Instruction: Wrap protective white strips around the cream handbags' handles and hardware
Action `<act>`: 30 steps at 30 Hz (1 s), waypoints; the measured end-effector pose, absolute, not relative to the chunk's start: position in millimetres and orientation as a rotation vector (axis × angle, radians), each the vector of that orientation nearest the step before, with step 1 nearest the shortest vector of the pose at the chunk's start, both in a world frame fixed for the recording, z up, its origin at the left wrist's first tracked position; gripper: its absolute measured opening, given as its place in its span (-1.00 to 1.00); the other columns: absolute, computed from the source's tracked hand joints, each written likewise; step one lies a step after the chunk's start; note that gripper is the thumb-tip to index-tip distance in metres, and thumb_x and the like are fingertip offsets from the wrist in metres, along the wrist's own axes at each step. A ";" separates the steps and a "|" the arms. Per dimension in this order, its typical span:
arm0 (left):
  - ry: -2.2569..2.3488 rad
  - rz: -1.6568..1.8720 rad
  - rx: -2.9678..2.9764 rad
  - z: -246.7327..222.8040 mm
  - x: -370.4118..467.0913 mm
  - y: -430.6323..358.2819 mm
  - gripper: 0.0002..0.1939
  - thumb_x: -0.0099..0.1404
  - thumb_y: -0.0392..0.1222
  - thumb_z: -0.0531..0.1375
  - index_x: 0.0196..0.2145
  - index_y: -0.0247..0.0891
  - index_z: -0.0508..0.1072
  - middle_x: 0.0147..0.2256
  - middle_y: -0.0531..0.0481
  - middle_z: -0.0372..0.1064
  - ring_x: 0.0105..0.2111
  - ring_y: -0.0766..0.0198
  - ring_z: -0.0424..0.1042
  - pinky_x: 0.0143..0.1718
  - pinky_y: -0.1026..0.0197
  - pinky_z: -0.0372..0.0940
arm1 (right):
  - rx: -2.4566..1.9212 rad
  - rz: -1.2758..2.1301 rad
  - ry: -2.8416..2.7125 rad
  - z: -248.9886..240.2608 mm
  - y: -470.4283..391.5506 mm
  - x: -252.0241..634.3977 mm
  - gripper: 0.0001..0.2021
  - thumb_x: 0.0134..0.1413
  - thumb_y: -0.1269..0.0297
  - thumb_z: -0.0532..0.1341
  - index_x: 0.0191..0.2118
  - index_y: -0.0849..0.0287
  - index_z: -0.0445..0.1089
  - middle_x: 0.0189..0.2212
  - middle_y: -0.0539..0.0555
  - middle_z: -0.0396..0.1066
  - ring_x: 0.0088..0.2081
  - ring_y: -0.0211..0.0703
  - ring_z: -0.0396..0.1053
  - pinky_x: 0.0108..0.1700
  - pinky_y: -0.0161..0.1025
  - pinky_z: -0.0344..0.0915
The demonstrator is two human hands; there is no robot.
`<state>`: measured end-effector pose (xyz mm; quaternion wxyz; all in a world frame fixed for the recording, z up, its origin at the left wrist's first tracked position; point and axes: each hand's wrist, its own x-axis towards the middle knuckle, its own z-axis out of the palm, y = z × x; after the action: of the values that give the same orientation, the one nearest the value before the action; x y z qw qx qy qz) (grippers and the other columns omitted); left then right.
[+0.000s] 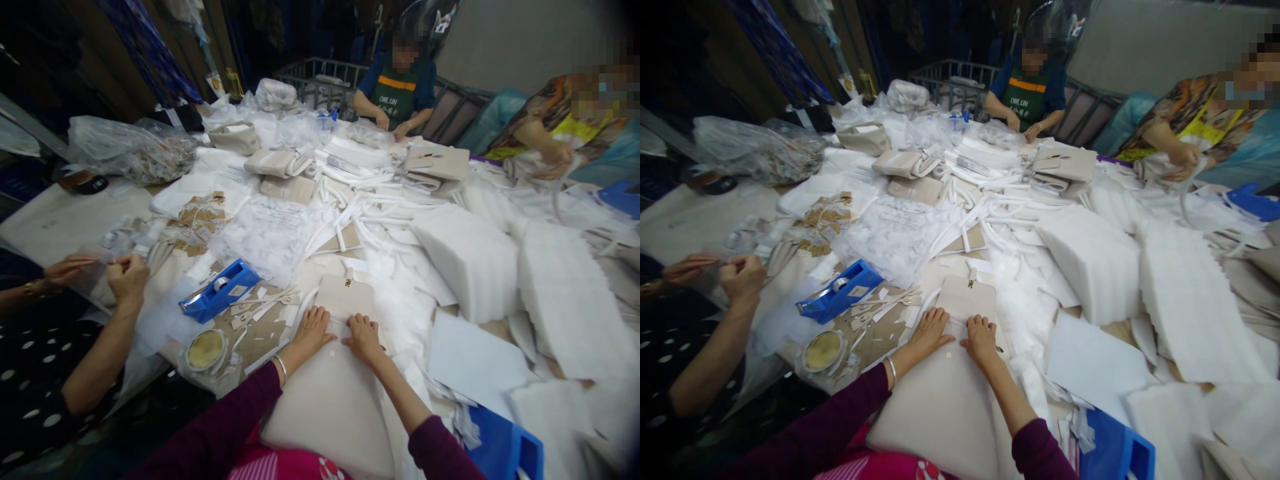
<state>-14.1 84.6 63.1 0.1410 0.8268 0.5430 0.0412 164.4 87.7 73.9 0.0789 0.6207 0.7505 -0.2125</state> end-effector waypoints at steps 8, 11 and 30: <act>1.510 0.063 2.412 68.5 -17.9 95.7 -0.50 0.07 0.09 0.32 -0.18 -0.24 0.25 -0.12 -0.09 0.20 -0.09 0.04 0.17 -0.11 0.05 0.11 | 1.790 -0.805 2.228 75.4 97.9 174.2 -0.67 -0.05 0.19 0.31 -0.16 0.16 0.30 -0.12 0.13 0.33 -0.05 0.03 0.21 -0.11 -0.16 0.02; 1.462 0.059 2.398 73.1 -19.8 96.6 -0.54 0.11 0.08 0.29 -0.17 -0.23 0.25 -0.11 -0.08 0.20 -0.08 0.05 0.17 -0.11 0.07 0.11 | 1.775 -0.855 2.294 75.1 94.3 180.6 -0.68 -0.03 0.17 0.30 -0.16 0.14 0.29 -0.13 0.09 0.33 -0.07 -0.01 0.21 -0.14 -0.20 0.04; 1.435 0.063 2.357 75.8 -22.5 100.3 -0.85 0.40 -0.15 -0.03 -0.23 -0.22 0.29 -0.19 -0.03 0.31 -0.14 0.13 0.23 -0.09 0.07 0.08 | 1.835 -0.981 2.647 65.1 68.8 199.5 -0.60 0.22 0.17 0.10 0.16 -0.01 0.15 -0.10 0.09 0.30 -0.09 -0.06 0.25 -0.05 -0.14 0.17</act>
<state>-22.5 100.3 75.8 0.1896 0.8384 0.5105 0.0223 199.5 68.8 65.1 -0.1123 0.5415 0.7812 -0.2895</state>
